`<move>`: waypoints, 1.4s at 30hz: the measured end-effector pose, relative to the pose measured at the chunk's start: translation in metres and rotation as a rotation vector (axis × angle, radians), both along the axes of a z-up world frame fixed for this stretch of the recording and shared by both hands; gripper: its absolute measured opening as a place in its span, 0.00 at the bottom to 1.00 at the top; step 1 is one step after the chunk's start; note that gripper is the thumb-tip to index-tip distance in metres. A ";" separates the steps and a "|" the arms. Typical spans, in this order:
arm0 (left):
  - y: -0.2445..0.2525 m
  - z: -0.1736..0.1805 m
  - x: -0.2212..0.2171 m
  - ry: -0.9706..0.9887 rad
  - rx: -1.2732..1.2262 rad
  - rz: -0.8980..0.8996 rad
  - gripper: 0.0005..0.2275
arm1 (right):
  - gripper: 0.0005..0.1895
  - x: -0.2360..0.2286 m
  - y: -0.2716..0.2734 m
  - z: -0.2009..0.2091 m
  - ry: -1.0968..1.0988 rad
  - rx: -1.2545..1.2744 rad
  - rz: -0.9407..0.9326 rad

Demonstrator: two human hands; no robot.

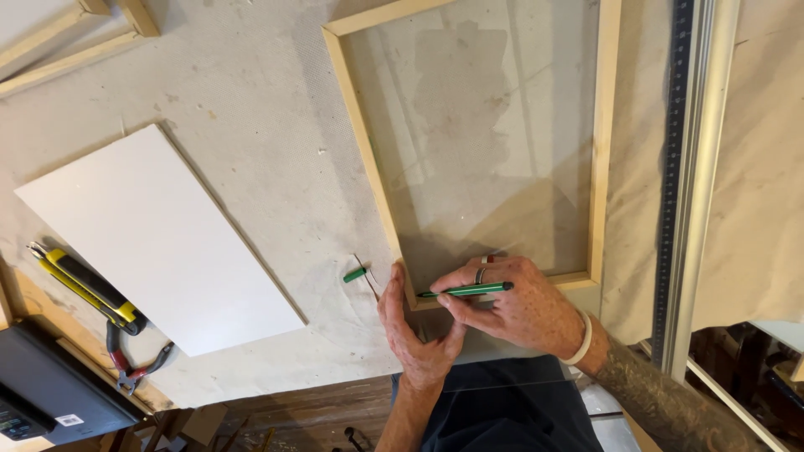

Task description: Measuring and scoring a glass pane using a straight edge and a glass cutter

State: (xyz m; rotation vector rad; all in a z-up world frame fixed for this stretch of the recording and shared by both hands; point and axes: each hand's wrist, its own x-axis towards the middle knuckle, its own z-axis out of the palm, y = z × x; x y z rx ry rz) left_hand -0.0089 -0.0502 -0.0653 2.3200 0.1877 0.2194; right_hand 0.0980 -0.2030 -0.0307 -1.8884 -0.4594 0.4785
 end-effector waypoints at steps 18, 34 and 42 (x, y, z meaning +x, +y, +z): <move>0.003 -0.002 -0.004 0.016 -0.031 0.003 0.32 | 0.05 0.002 0.000 0.003 -0.028 -0.040 0.045; 0.004 0.003 -0.001 0.066 -0.052 -0.017 0.38 | 0.11 0.069 -0.071 0.030 -0.065 -0.301 0.496; 0.003 -0.002 0.000 -0.013 -0.022 -0.027 0.36 | 0.24 0.074 -0.090 0.023 -0.176 -0.625 0.855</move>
